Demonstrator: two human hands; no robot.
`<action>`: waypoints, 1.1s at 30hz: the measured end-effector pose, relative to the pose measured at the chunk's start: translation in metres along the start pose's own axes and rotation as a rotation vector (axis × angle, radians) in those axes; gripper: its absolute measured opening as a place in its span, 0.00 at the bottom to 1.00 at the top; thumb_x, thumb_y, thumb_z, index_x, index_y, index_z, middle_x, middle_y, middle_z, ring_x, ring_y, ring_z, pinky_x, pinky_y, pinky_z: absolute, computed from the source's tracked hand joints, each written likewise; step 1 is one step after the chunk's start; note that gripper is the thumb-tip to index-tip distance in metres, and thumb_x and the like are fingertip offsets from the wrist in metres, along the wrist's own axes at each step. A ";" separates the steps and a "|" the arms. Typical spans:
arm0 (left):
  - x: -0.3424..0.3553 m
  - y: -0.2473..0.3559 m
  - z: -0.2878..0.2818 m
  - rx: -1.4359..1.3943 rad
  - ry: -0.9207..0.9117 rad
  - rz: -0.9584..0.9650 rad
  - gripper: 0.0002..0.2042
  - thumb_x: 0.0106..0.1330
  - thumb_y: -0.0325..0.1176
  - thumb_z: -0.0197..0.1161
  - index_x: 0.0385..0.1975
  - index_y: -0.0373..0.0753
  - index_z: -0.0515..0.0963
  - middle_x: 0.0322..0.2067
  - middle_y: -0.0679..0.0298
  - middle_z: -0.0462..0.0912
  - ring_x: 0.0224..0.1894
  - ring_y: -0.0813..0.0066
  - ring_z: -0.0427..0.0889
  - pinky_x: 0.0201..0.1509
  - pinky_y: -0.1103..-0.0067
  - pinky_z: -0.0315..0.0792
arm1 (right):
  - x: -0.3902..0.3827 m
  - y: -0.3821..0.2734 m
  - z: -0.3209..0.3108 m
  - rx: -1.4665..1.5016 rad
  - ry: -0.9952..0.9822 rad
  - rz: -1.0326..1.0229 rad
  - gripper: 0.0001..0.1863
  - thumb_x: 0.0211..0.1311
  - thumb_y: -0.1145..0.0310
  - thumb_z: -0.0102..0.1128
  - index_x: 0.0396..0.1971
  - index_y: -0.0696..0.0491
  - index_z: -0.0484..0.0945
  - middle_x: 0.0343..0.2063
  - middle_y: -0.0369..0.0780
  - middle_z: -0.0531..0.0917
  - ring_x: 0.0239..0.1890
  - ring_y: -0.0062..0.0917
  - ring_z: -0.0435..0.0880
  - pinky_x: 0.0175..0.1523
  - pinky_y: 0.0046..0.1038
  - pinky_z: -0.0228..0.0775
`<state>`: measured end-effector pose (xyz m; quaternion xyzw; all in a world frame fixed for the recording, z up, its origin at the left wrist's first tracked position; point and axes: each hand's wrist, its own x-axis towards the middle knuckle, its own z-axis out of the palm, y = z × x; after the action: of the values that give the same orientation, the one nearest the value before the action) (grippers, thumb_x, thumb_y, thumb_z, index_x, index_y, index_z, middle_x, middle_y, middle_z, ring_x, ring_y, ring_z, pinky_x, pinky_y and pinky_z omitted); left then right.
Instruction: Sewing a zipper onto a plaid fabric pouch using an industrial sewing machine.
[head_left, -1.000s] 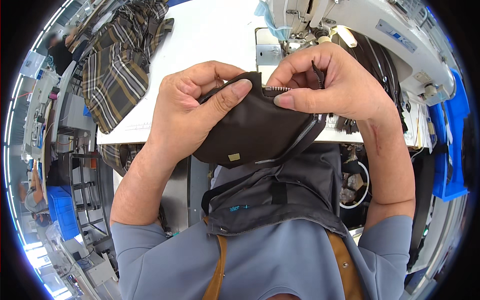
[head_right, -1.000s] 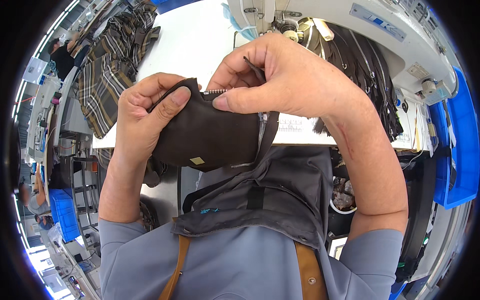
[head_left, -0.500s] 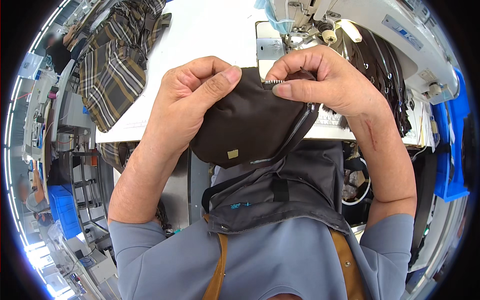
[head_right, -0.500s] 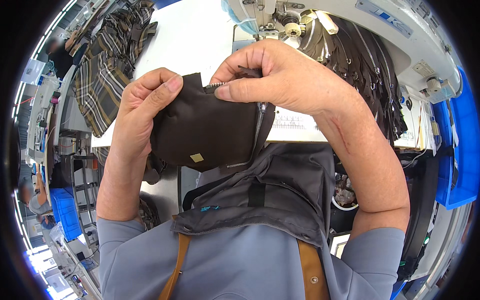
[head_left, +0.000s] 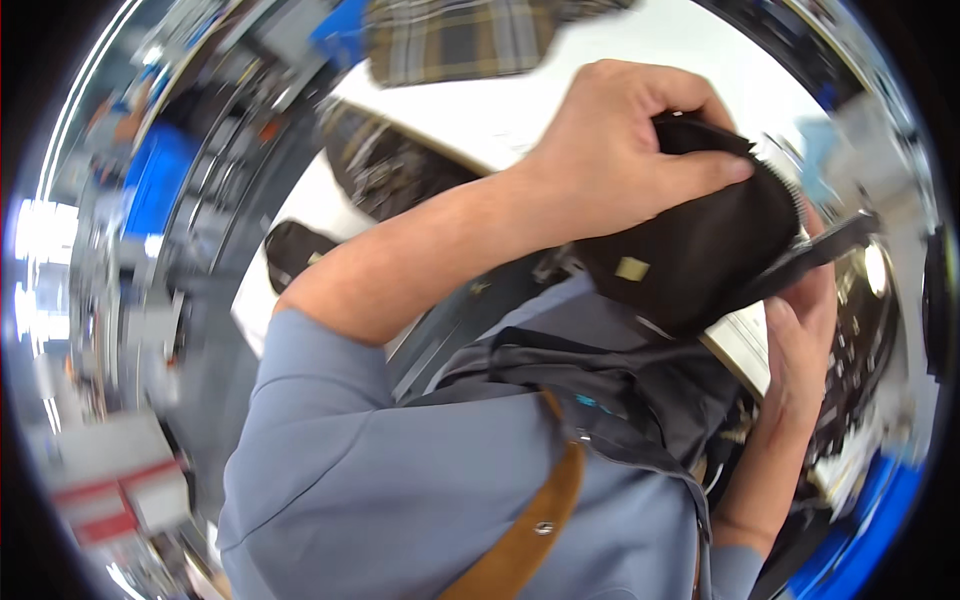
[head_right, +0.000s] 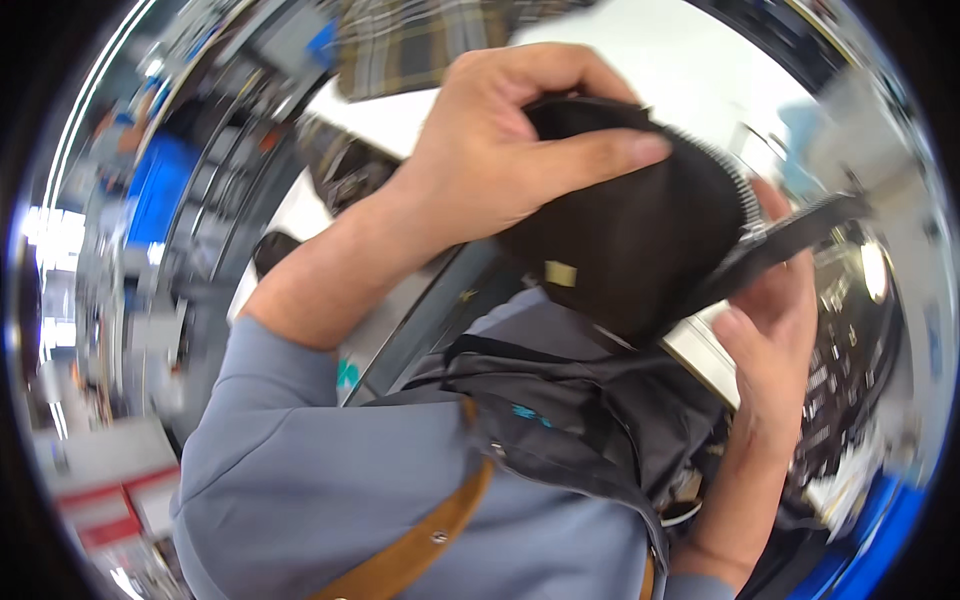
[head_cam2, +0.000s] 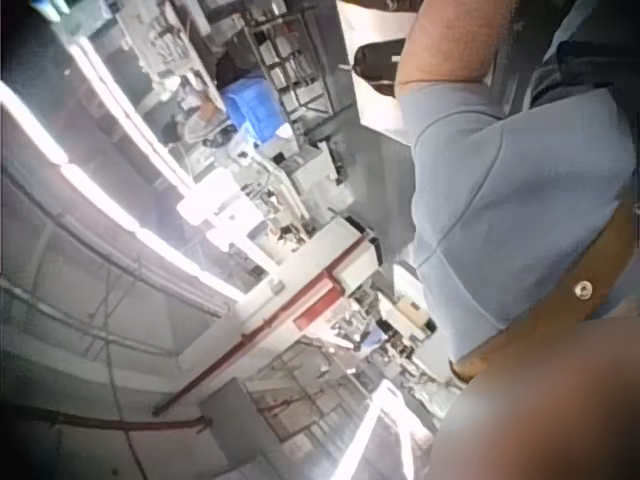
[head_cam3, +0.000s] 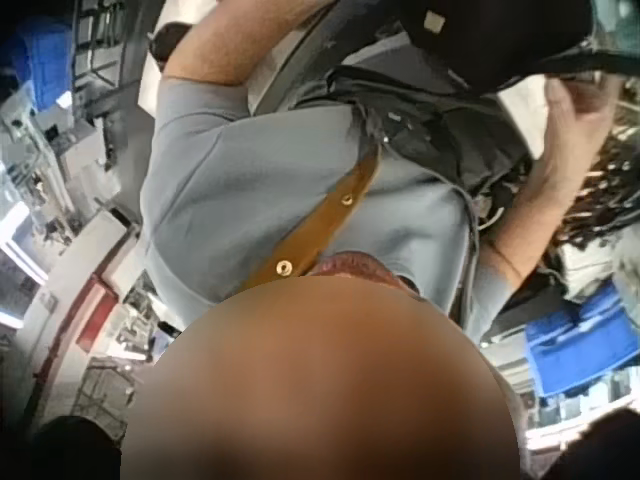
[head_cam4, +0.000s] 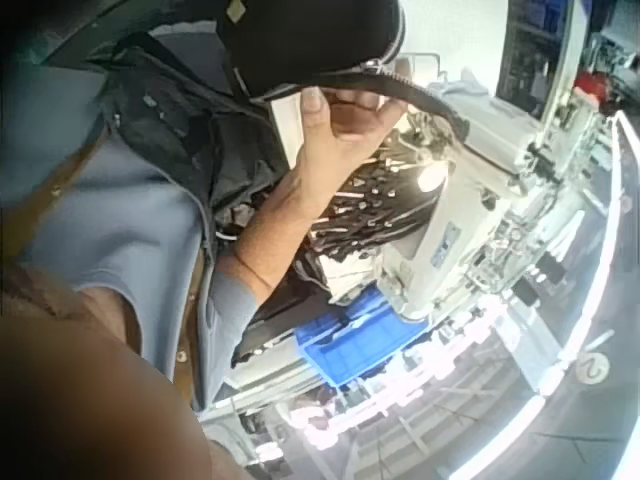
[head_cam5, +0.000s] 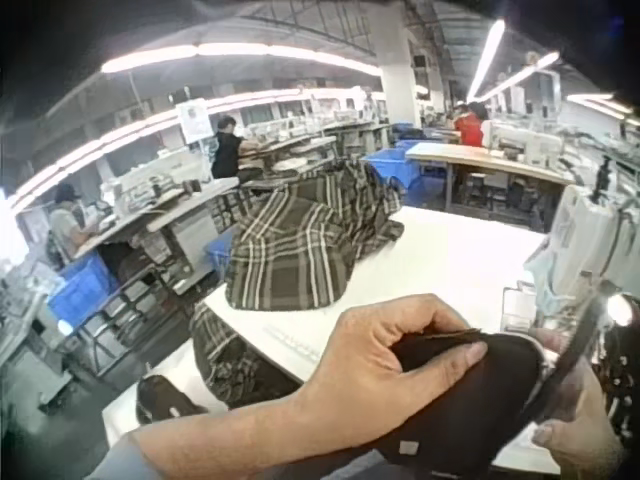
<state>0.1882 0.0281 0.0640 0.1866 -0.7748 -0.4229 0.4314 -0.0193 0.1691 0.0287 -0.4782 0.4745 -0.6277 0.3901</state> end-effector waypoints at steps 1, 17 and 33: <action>-0.008 -0.001 -0.010 -0.052 0.061 -0.044 0.12 0.56 0.35 0.76 0.34 0.36 0.84 0.29 0.66 0.86 0.34 0.82 0.82 0.38 0.81 0.74 | 0.000 0.007 0.001 0.007 -0.048 0.044 0.53 0.48 0.57 0.80 0.69 0.63 0.58 0.54 0.46 0.80 0.55 0.30 0.80 0.60 0.31 0.71; -0.140 -0.006 -0.121 0.468 -0.300 -0.134 0.08 0.61 0.33 0.69 0.33 0.36 0.83 0.25 0.58 0.83 0.28 0.58 0.82 0.32 0.73 0.74 | -0.005 0.011 0.079 -0.914 -0.294 -0.393 0.14 0.60 0.78 0.65 0.47 0.59 0.79 0.43 0.44 0.83 0.43 0.32 0.83 0.52 0.31 0.72; -0.417 -0.143 -0.291 1.131 1.190 -1.362 0.30 0.57 0.40 0.72 0.59 0.39 0.73 0.57 0.51 0.74 0.61 0.50 0.74 0.65 0.59 0.68 | -0.031 0.050 -0.022 -0.832 -0.030 0.024 0.11 0.71 0.71 0.58 0.48 0.61 0.80 0.45 0.38 0.81 0.50 0.22 0.77 0.55 0.24 0.70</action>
<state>0.6509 0.0750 -0.1869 0.9301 -0.2556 0.0054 0.2636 -0.0318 0.1908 -0.0293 -0.5984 0.6877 -0.3708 0.1777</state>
